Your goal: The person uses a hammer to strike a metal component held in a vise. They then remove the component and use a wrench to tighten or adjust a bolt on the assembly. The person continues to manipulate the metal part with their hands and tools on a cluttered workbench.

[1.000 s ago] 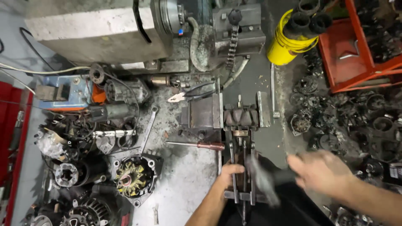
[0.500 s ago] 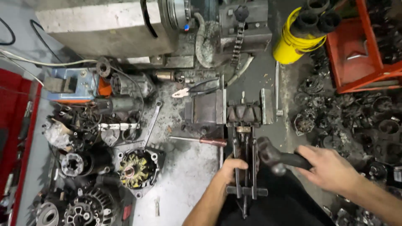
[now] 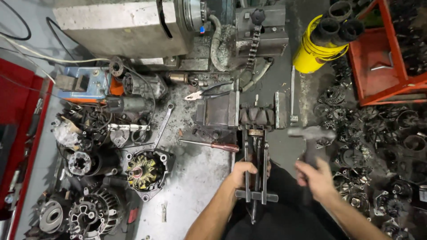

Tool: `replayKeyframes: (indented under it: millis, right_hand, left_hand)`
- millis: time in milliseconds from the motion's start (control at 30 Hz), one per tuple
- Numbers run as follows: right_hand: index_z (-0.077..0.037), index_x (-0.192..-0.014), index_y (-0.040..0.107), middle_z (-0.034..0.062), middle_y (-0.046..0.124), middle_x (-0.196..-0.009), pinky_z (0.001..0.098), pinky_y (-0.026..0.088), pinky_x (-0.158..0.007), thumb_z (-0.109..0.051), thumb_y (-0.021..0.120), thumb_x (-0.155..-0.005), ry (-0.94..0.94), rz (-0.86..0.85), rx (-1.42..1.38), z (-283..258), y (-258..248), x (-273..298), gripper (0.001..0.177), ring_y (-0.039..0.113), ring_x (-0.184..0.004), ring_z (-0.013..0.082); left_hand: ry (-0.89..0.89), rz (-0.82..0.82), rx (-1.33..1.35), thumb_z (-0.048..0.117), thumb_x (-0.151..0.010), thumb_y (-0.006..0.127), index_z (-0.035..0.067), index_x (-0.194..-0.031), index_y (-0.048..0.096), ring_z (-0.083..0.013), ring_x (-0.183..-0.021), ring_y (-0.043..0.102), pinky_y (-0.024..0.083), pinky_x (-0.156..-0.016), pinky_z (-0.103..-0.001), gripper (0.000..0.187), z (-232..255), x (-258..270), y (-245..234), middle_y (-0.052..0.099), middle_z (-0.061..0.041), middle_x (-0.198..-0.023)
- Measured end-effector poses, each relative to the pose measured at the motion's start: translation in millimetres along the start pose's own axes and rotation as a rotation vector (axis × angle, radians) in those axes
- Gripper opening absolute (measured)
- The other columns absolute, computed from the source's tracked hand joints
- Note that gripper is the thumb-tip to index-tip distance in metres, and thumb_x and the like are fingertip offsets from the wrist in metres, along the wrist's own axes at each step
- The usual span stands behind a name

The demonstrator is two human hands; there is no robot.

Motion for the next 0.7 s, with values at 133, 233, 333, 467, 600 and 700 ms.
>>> replayKeyframes:
  millis: [133,233,333,467,600,700]
  right_hand:
    - [0.007,-0.093,0.065,0.0119,0.055,-0.056,0.0322,0.035,-0.032,0.003,0.066,-0.089,-0.066,-0.204,0.249,-0.3,16.3,14.8,0.006,0.043,-0.038,0.0185]
    - [0.008,-0.094,0.065,0.0122,0.056,-0.055,0.0324,0.039,-0.034,0.003,0.067,-0.088,-0.118,-0.222,0.229,5.7,16.0,21.1,0.008,0.045,-0.038,0.0194]
    - [0.005,-0.102,0.06,0.0137,0.058,-0.067,0.0306,0.039,-0.036,0.004,0.064,-0.089,-0.148,-0.198,-0.015,25.2,17.2,15.2,0.013,0.047,-0.043,0.0184]
    - [0.005,-0.093,0.06,0.0119,0.057,-0.062,0.03,0.036,-0.033,0.003,0.066,-0.088,-0.031,-0.166,-0.076,39.9,31.7,12.4,0.007,0.046,-0.041,0.0177]
    - [-0.002,-0.104,0.057,0.0097,0.051,-0.063,0.0293,0.031,-0.038,0.002,0.06,-0.088,-0.009,-0.087,-0.231,50.3,33.6,14.3,0.017,0.041,-0.047,0.016]
    - [0.006,-0.096,0.065,0.0133,0.058,-0.063,0.0309,0.035,-0.035,0.001,0.068,-0.087,-0.004,-0.142,0.018,55.4,22.4,2.4,0.011,0.045,-0.045,0.0179]
  left_hand:
    - [-0.003,0.014,0.068,0.009,-0.063,0.057,-0.003,-0.134,0.056,-0.0323,-0.094,0.064,0.052,-0.085,-0.04,0.073,-2.4,1.7,-0.7,0.067,-0.021,-0.11]
    - [-0.01,0.035,-0.021,0.014,-0.064,0.052,-0.004,-0.126,0.059,-0.0296,-0.094,0.063,0.052,-0.086,-0.038,0.065,-2.7,0.4,-1.1,0.068,-0.018,-0.108]
    - [0.01,-0.052,0.019,0.014,-0.064,0.054,0.0,-0.125,0.057,-0.0283,-0.091,0.061,0.05,-0.083,-0.037,0.063,0.8,-1.1,0.7,0.065,-0.016,-0.102]
    - [-0.125,0.007,0.139,0.011,-0.065,0.056,-0.004,-0.134,0.057,-0.033,-0.096,0.064,0.052,-0.088,-0.042,0.07,-8.7,-4.7,-21.8,0.068,-0.02,-0.111]
    - [-0.125,-0.003,0.168,0.013,-0.067,0.057,-0.003,-0.127,0.06,-0.0301,-0.09,0.063,0.051,-0.084,-0.04,0.062,0.8,0.7,1.0,0.067,-0.018,-0.103]
    - [-0.179,0.032,0.201,0.013,-0.066,0.06,-0.002,-0.126,0.06,-0.031,-0.092,0.062,0.051,-0.085,-0.041,0.062,-0.4,1.4,-4.5,0.066,-0.017,-0.105]
Point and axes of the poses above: each hand's wrist, its own x-axis away from the middle knuckle, its own y-axis out of the palm, z = x × y, the point moved 1 cm from there along -x, towards the middle knuckle
